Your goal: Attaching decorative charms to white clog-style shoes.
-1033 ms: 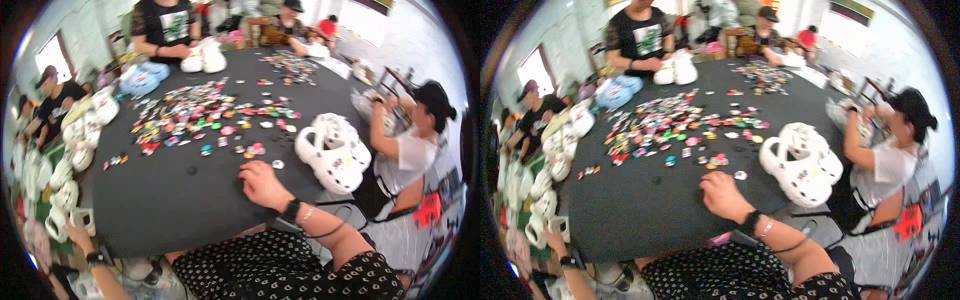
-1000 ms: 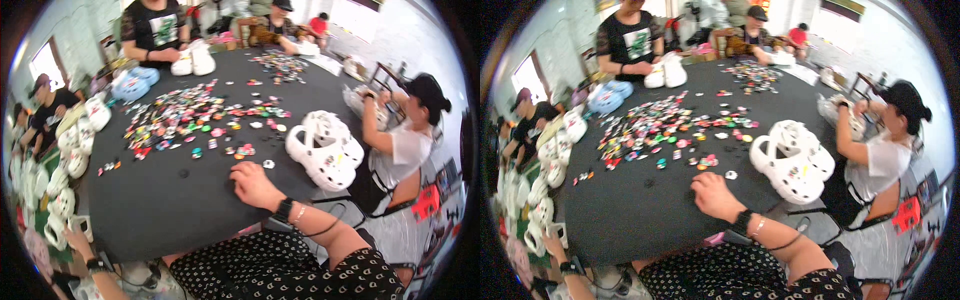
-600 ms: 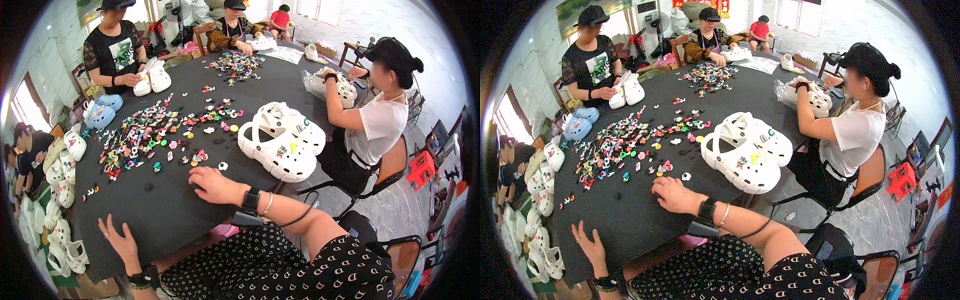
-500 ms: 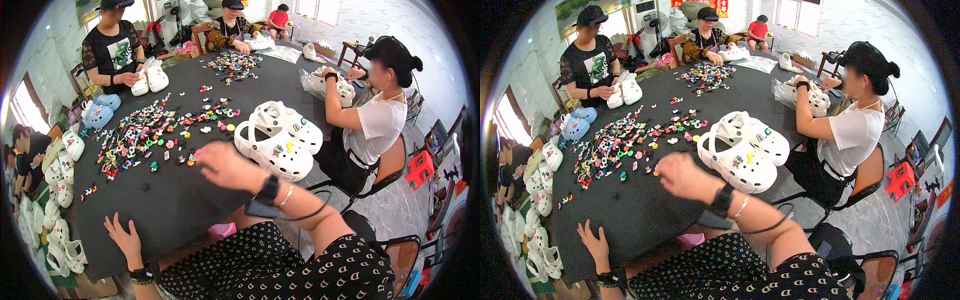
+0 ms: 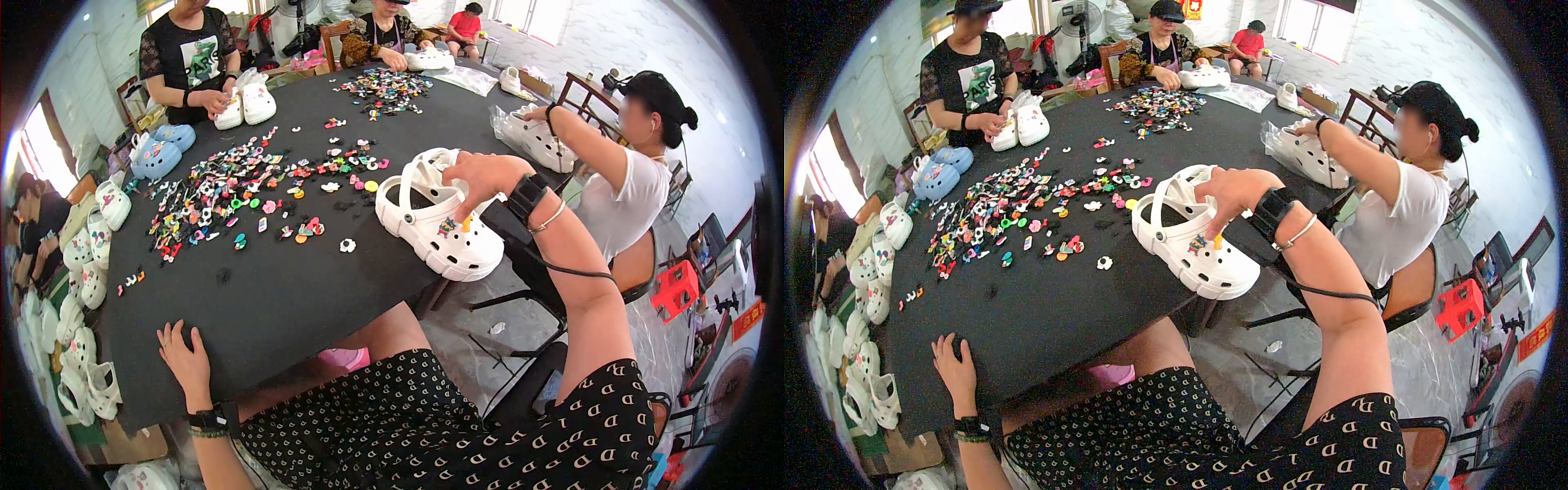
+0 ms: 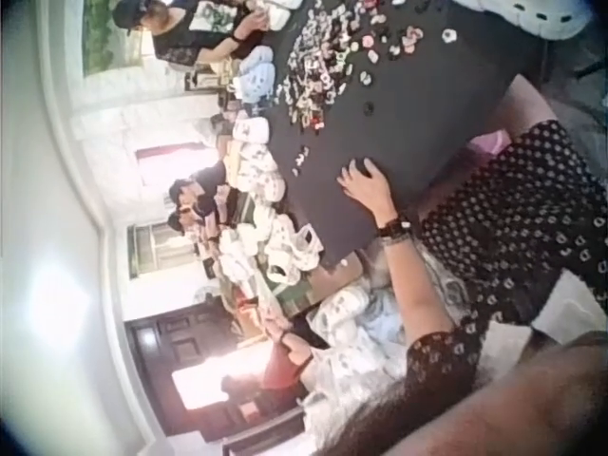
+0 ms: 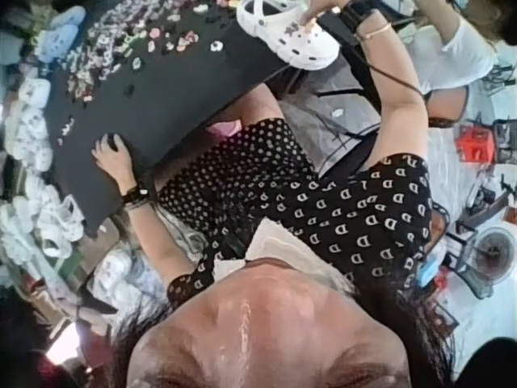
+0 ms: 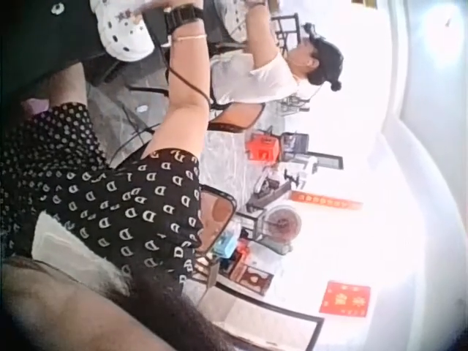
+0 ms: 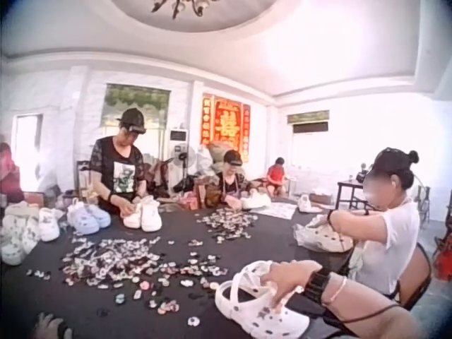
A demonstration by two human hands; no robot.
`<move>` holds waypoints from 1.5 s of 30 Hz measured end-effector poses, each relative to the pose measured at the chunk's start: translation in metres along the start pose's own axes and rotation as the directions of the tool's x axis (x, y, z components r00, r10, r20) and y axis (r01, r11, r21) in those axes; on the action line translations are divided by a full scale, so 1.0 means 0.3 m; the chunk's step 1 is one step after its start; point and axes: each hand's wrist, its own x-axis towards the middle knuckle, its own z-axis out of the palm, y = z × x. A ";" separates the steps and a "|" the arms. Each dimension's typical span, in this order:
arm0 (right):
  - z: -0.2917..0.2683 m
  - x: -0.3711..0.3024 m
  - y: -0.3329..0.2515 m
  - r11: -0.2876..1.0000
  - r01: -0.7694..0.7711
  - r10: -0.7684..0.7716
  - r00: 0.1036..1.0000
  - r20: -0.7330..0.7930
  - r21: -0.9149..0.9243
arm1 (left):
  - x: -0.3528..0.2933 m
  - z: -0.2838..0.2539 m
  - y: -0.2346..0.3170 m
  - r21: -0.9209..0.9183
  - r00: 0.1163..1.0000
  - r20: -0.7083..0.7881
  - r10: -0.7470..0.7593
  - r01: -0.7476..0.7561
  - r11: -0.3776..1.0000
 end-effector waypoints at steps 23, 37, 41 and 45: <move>0.004 0.012 -0.025 0.968 0.252 -0.249 0.933 -0.260 -0.021 | -0.015 0.015 0.017 -0.101 0.996 -0.083 0.026 -0.034 0.994; -0.178 0.181 -0.920 0.542 0.816 -0.810 0.444 -0.382 -0.200 | -0.071 -0.492 0.220 -0.398 0.844 -0.523 0.114 -0.361 0.843; -0.060 0.247 -1.175 0.377 0.894 -0.868 0.251 -0.429 -0.241 | -0.066 -0.504 0.218 -0.345 0.829 -0.510 0.229 -0.441 0.829; -0.053 0.237 -1.268 0.474 0.863 -0.845 0.389 -0.367 -0.176 | -0.075 -0.372 0.155 -0.457 0.957 -0.262 0.127 -0.239 0.857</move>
